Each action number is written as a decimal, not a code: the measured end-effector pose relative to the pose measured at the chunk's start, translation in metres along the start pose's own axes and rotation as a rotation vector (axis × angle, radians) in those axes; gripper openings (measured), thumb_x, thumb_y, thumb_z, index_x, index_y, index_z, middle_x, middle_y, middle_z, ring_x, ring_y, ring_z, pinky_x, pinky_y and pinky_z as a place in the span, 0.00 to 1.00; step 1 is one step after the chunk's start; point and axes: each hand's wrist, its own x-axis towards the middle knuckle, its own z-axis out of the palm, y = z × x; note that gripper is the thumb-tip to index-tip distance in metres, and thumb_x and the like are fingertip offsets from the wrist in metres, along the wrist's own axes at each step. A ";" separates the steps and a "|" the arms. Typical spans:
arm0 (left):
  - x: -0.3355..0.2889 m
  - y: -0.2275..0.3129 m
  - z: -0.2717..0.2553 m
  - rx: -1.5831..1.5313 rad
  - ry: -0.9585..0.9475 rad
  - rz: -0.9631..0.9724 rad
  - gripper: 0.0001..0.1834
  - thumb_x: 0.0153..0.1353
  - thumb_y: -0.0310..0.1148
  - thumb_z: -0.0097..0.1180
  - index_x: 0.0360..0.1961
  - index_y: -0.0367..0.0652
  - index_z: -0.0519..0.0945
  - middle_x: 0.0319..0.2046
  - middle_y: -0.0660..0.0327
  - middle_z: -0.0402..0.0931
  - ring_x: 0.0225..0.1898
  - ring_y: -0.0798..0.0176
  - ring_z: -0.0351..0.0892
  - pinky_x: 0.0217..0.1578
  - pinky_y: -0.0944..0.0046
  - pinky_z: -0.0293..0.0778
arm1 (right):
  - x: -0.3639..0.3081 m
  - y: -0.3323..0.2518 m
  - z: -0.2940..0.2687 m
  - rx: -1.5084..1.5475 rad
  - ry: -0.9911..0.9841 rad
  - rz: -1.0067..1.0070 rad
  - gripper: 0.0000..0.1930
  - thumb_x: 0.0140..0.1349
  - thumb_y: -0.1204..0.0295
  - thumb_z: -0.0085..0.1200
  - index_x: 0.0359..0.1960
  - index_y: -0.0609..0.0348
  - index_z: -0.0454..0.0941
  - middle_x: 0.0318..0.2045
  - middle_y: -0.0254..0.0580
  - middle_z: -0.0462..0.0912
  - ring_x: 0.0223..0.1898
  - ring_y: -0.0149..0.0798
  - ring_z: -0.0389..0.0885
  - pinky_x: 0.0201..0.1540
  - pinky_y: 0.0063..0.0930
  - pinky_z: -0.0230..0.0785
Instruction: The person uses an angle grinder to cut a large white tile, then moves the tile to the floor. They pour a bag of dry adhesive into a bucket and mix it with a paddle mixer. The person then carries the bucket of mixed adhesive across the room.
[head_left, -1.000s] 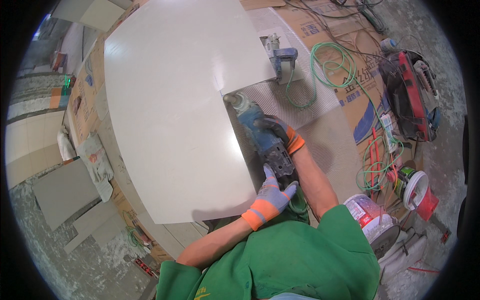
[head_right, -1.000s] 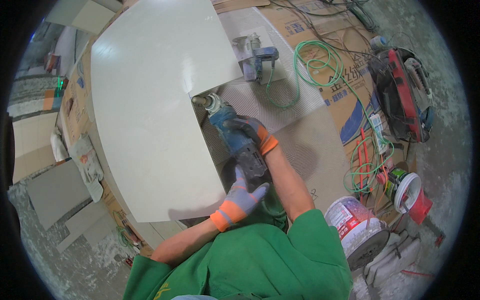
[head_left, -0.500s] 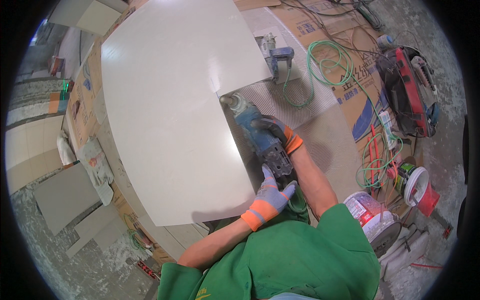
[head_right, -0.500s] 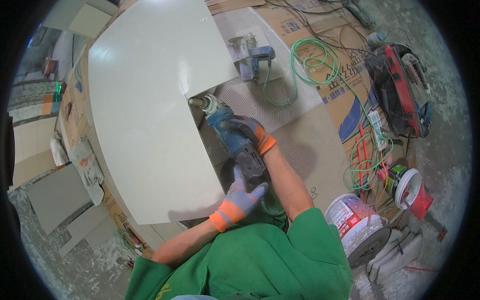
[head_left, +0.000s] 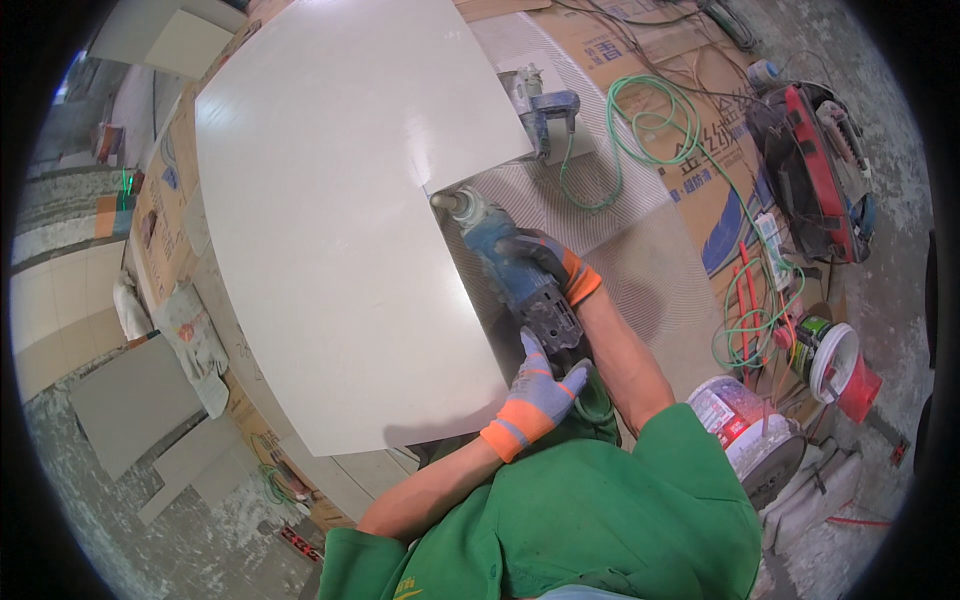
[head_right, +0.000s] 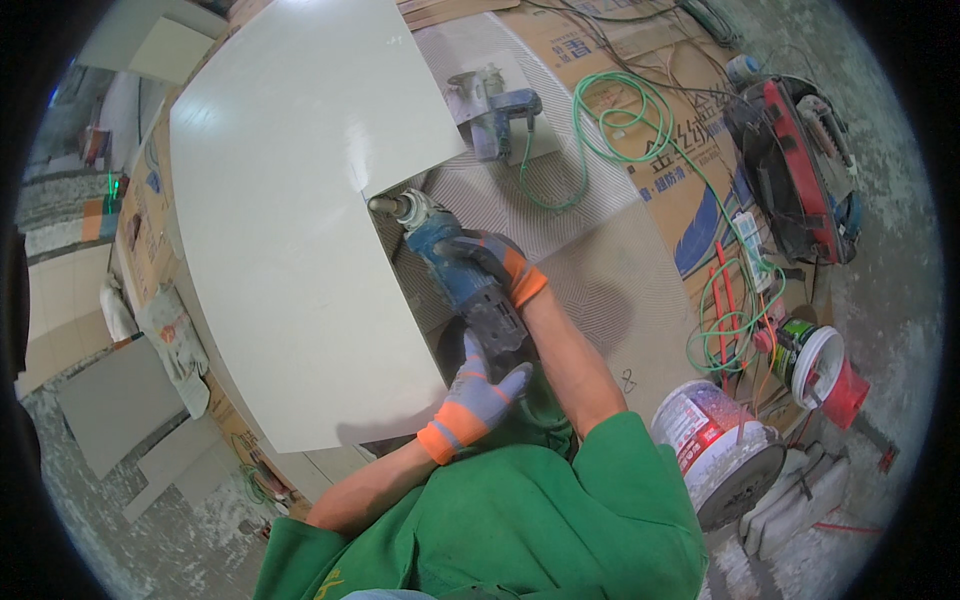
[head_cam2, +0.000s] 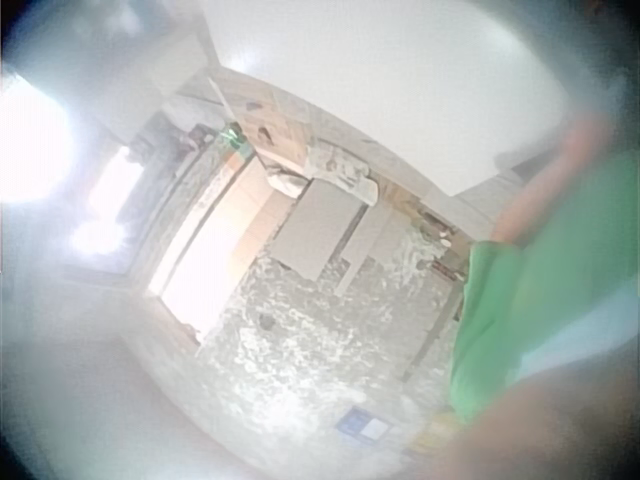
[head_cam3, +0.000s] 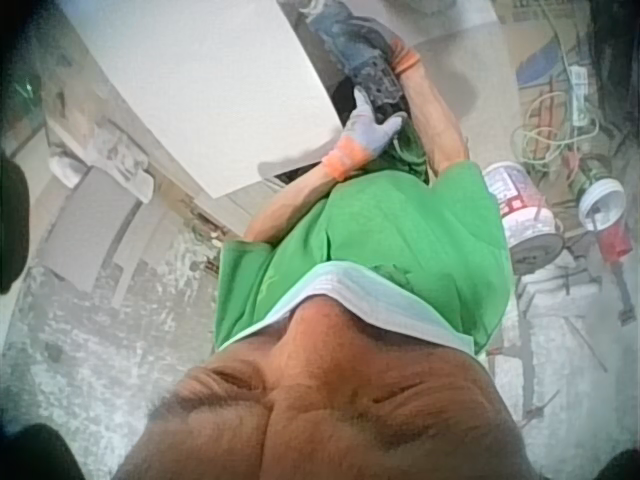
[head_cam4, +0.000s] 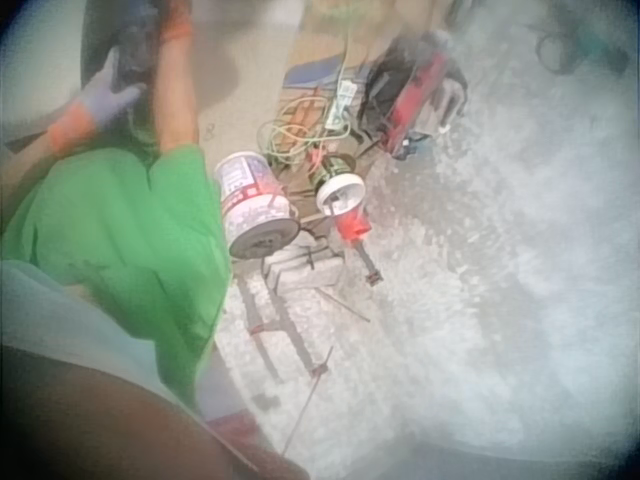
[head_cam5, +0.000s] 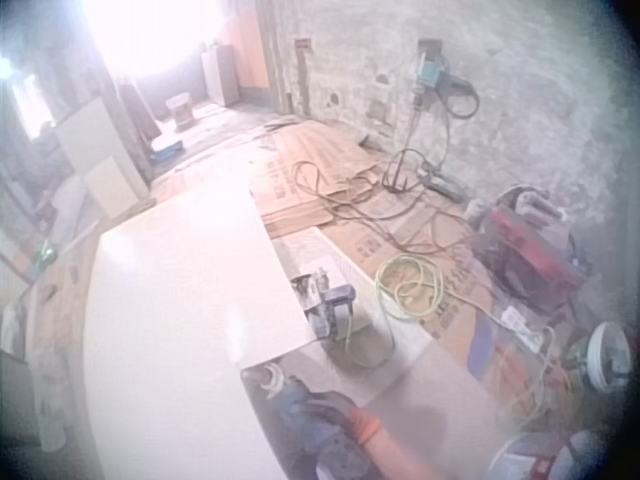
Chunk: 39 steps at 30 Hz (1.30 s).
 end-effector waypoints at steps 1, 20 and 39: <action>0.000 -0.001 0.000 -0.009 0.002 0.012 0.53 0.49 0.44 0.60 0.60 0.23 0.39 0.51 0.37 0.64 0.54 0.45 0.66 0.52 0.61 0.63 | 0.000 0.000 0.000 0.004 0.007 0.023 0.15 0.54 0.64 0.55 0.37 0.63 0.76 0.29 0.36 0.78 0.30 0.28 0.76 0.36 0.20 0.70; 0.018 0.033 0.009 0.760 -0.142 0.152 0.19 0.57 0.44 0.48 0.33 0.36 0.65 0.24 0.47 0.76 0.29 0.45 0.77 0.31 0.53 0.72 | -0.066 0.006 -0.056 0.058 0.319 -0.163 0.15 0.58 0.63 0.50 0.40 0.62 0.74 0.28 0.39 0.78 0.25 0.30 0.78 0.31 0.23 0.73; 0.039 0.039 0.042 -0.443 -0.528 -0.006 0.26 0.50 0.32 0.62 0.50 0.36 0.68 0.41 0.63 0.73 0.40 0.71 0.71 0.43 0.70 0.69 | -0.149 -0.044 -0.026 0.259 0.185 -0.386 0.29 0.57 0.54 0.48 0.47 0.71 0.66 0.35 0.50 0.77 0.34 0.42 0.80 0.38 0.35 0.75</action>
